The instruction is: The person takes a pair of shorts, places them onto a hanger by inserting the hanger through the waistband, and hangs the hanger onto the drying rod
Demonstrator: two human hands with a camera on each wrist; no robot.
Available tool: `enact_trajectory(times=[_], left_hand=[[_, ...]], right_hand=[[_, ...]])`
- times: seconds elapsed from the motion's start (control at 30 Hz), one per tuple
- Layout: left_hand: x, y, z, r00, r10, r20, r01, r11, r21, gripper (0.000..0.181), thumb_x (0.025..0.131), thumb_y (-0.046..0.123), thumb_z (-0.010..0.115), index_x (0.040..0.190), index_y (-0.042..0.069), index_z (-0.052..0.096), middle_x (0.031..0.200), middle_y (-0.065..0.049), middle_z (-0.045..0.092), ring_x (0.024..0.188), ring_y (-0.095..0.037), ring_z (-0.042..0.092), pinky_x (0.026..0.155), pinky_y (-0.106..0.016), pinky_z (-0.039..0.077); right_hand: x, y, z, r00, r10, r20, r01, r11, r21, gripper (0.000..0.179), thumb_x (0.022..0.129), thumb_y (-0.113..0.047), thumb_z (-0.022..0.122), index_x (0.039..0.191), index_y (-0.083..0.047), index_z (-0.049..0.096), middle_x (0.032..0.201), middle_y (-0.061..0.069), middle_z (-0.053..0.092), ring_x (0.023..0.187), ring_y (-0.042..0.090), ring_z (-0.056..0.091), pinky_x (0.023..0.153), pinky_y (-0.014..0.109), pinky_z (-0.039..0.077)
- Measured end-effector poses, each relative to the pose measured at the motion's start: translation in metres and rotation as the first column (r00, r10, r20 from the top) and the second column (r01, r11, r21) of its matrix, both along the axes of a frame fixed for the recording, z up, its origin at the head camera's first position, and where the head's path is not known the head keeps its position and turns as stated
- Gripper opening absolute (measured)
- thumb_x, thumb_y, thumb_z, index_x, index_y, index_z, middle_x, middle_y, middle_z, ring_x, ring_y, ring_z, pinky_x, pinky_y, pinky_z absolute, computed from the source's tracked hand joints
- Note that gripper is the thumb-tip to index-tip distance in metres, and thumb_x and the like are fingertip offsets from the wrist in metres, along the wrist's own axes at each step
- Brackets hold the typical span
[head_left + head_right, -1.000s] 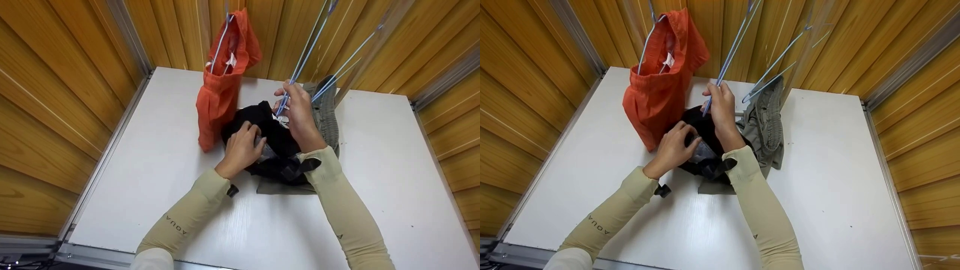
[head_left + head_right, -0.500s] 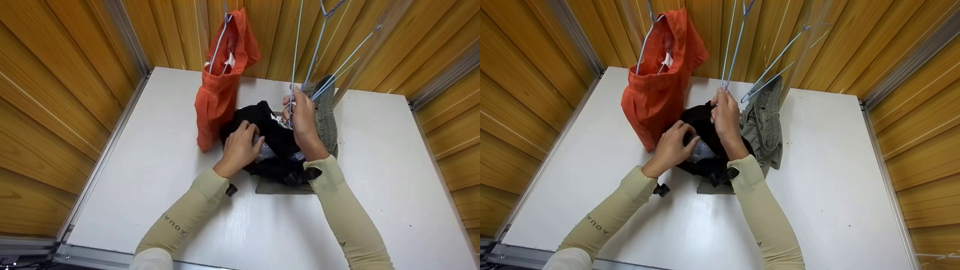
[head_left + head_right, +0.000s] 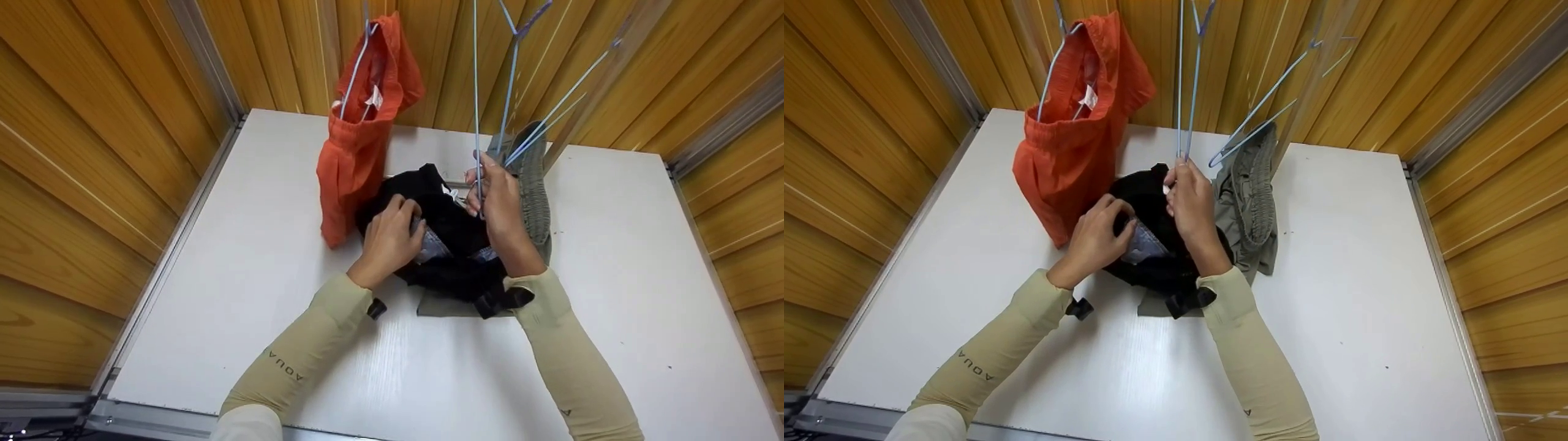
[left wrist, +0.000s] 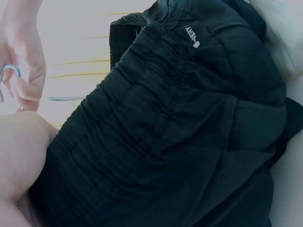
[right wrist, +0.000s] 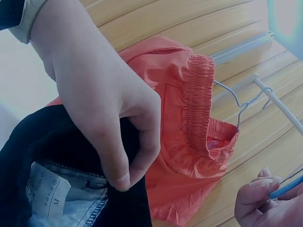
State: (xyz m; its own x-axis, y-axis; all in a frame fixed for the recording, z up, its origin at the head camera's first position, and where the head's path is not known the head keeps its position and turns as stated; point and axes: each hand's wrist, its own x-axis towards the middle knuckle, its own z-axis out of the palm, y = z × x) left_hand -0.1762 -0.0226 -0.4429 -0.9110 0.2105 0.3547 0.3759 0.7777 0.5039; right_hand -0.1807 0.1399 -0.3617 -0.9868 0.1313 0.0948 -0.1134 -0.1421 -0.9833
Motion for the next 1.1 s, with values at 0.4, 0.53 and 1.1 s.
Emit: enact_trajectory(times=[0.4,0.53,1.1], left_hand=[[-0.002,-0.003,-0.001,0.999,-0.014,-0.03,0.015,0.999,0.039,0.015,0.086,0.013,0.058,0.1,0.01,0.064,0.096,-0.005,0.055,0.071,-0.024,0.062,0.059,-0.039,0.052],[-0.004,-0.005,0.001,1.0,-0.01,-0.009,0.011,0.998,0.056,0.015,0.084,0.012,0.058,0.098,0.01,0.063,0.096,-0.006,0.054,0.073,-0.026,0.061,0.062,-0.039,0.051],[-0.006,-0.007,0.002,1.0,-0.015,0.02,0.014,0.998,0.056,0.023,0.084,0.009,0.06,0.107,0.009,0.064,0.106,-0.005,0.055,0.075,-0.025,0.062,0.065,-0.038,0.052]], right_hand=[[0.016,0.009,-0.008,0.999,0.036,-0.01,-0.036,0.999,0.019,0.044,0.103,-0.024,0.029,0.131,0.003,0.049,0.077,-0.003,0.049,0.045,0.003,0.033,0.042,0.016,0.031],[0.019,0.01,-0.011,0.998,0.058,-0.01,-0.058,0.998,-0.025,0.035,0.103,-0.022,0.032,0.122,0.0,0.052,0.076,-0.003,0.049,0.044,0.003,0.031,0.041,0.015,0.029],[0.035,0.035,-0.026,0.993,0.117,0.0,-0.117,0.992,0.054,0.05,0.101,-0.021,0.029,0.144,0.002,0.038,0.082,-0.004,0.054,0.043,0.001,0.03,0.04,0.015,0.025]])
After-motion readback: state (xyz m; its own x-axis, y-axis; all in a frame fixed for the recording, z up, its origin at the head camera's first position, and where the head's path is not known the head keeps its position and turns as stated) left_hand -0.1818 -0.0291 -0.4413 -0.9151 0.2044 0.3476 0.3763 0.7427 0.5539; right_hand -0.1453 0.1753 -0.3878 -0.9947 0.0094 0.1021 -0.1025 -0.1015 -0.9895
